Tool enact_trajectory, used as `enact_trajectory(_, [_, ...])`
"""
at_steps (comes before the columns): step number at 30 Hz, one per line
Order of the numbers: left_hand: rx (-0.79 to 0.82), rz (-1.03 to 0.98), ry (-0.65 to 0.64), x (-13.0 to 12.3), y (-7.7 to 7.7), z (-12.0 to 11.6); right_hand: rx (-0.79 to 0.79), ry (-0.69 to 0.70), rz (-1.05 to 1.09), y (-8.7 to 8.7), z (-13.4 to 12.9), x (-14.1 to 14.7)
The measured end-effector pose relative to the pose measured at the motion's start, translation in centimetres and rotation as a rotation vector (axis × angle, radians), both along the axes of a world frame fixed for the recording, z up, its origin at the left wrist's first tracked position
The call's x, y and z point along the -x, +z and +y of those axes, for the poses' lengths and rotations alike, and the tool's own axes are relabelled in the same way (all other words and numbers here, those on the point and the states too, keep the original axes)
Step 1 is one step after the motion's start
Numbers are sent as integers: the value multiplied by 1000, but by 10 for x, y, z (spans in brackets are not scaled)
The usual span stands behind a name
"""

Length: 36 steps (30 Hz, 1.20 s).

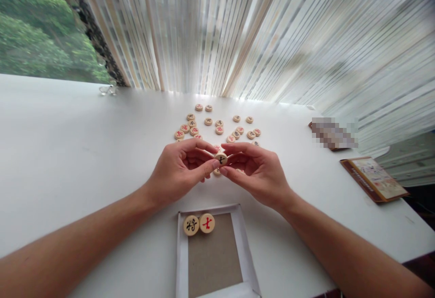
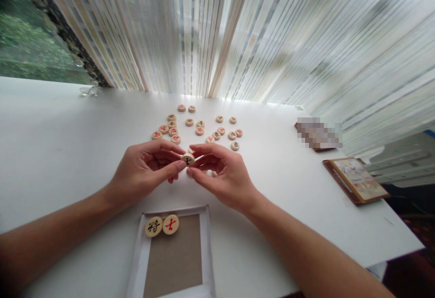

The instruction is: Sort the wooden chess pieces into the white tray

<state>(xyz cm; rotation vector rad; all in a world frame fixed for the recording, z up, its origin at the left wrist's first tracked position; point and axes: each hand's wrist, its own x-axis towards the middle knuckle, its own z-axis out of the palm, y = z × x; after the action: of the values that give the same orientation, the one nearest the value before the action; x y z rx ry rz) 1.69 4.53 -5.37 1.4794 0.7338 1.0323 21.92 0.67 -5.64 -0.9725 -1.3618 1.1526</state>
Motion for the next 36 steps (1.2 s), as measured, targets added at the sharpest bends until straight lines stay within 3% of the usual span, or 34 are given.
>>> enact_trajectory(9, [21, -21, -22, 1, -2, 0, -226, -30, -120, -7, 2, -3])
enact_trajectory(15, [43, -41, -57, 1, -4, 2, -278, -36, -186, -5, 1, -2])
enact_trajectory(24, [15, -89, -103, 3, -5, 4, -72, 6, 20, -2, 3, -1])
enact_trajectory(36, [-52, 5, -84, 3, -8, 3, 118, 88, 13, 8, 3, 0])
